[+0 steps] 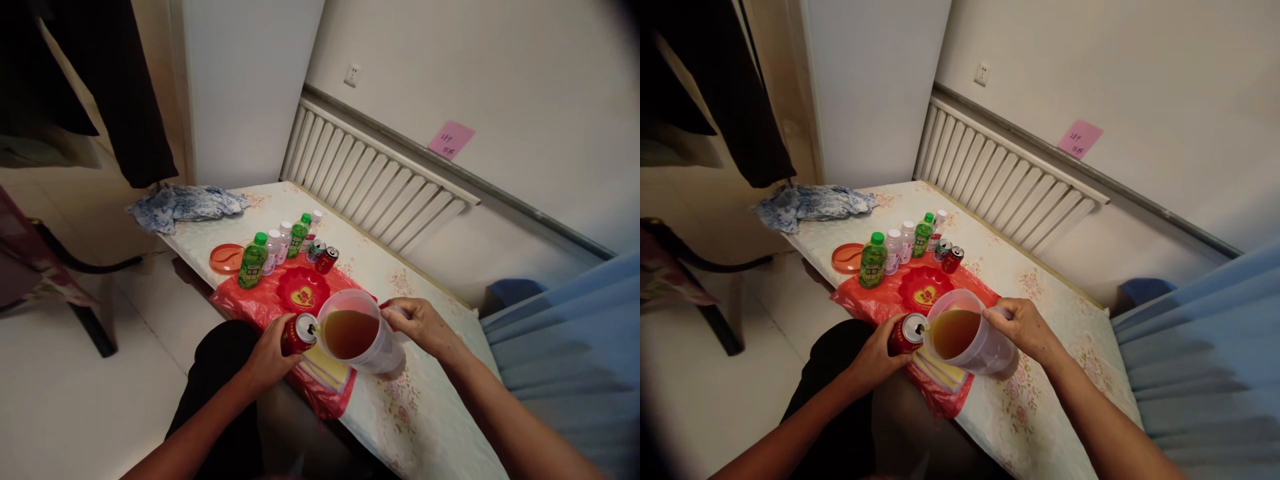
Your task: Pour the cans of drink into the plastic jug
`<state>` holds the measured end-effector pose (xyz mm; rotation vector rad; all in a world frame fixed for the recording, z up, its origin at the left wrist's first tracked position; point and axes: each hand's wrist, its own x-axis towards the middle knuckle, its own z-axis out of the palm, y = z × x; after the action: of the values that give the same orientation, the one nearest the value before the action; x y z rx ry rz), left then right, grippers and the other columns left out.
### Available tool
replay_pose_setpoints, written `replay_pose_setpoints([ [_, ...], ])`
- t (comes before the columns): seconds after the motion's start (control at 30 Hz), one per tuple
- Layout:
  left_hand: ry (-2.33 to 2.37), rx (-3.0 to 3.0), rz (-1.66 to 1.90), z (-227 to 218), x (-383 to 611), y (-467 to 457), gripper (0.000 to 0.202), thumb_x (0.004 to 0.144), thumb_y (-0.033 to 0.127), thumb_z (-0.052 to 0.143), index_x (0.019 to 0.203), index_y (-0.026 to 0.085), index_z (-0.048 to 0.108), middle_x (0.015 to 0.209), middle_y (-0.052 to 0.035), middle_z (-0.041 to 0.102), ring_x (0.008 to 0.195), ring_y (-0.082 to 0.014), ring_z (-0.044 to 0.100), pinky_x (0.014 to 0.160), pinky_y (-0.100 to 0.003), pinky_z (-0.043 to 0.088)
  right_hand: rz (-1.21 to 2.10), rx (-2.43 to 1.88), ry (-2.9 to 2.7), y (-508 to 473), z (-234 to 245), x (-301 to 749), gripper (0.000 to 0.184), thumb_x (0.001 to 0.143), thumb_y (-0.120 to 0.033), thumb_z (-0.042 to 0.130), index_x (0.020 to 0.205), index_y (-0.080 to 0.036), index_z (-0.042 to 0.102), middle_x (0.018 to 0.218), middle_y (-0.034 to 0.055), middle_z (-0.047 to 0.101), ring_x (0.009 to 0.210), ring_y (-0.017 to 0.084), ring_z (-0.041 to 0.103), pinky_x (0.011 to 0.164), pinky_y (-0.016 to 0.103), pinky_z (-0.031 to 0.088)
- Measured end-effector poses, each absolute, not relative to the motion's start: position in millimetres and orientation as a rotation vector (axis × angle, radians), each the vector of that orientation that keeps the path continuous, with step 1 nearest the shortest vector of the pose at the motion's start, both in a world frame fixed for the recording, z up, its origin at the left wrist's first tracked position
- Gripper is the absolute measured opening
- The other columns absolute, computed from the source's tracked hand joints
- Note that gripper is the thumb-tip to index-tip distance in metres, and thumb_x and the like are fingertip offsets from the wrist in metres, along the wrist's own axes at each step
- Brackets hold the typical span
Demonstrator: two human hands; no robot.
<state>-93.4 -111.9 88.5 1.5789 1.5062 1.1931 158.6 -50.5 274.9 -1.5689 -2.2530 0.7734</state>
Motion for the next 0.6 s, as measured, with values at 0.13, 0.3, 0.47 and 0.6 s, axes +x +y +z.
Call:
replay_pose_setpoints([
  [0.13, 1.493, 1.585, 1.214, 89.1, -93.4, -111.8, 0.066, 0.063, 0.017, 0.068, 0.125, 0.018, 0.047, 0.126, -0.0114, 0.058, 0.119, -0.0284, 0.054, 0.104, -0.046, 0.042, 0.789, -1.557, -2.257, -49.7, 274.1, 159.9, 0.041, 0.08, -0.052, 0.054, 0.058, -0.018, 0.052, 0.054, -0.0034, 0.04, 0.054, 0.01, 0.035, 0.051, 0.025, 0.028],
  [0.3, 1.492, 1.578, 1.219, 87.7, -93.4, -111.6, 0.066, 0.062, 0.017, 0.068, 0.125, 0.018, 0.048, 0.126, -0.0108, 0.058, 0.118, -0.0288, 0.054, 0.103, -0.046, 0.043, 0.776, -1.558, -2.288, -49.1, 273.8, 160.8, 0.042, 0.081, -0.052, 0.053, 0.057, -0.018, 0.051, 0.054, -0.0037, 0.039, 0.054, 0.01, 0.033, 0.051, 0.025, 0.027],
  [0.47, 1.494, 1.57, 1.213, 86.8, -93.3, -111.7, 0.067, 0.062, 0.017, 0.068, 0.125, 0.019, 0.048, 0.126, -0.0106, 0.058, 0.119, -0.0288, 0.054, 0.103, -0.046, 0.042, 0.755, -1.55, -2.295, -49.7, 274.9, 160.3, 0.042, 0.081, -0.051, 0.053, 0.056, -0.018, 0.05, 0.054, -0.0039, 0.039, 0.053, 0.01, 0.033, 0.051, 0.025, 0.027],
  [0.6, 1.484, 1.567, 1.214, 87.6, -93.7, -112.0, 0.067, 0.062, 0.017, 0.069, 0.125, 0.019, 0.048, 0.126, -0.0114, 0.058, 0.119, -0.0289, 0.054, 0.104, -0.046, 0.042, 0.758, -1.548, -2.297, -50.4, 275.6, 159.7, 0.042, 0.081, -0.051, 0.053, 0.055, -0.018, 0.049, 0.054, -0.0037, 0.039, 0.054, 0.01, 0.033, 0.052, 0.025, 0.027],
])
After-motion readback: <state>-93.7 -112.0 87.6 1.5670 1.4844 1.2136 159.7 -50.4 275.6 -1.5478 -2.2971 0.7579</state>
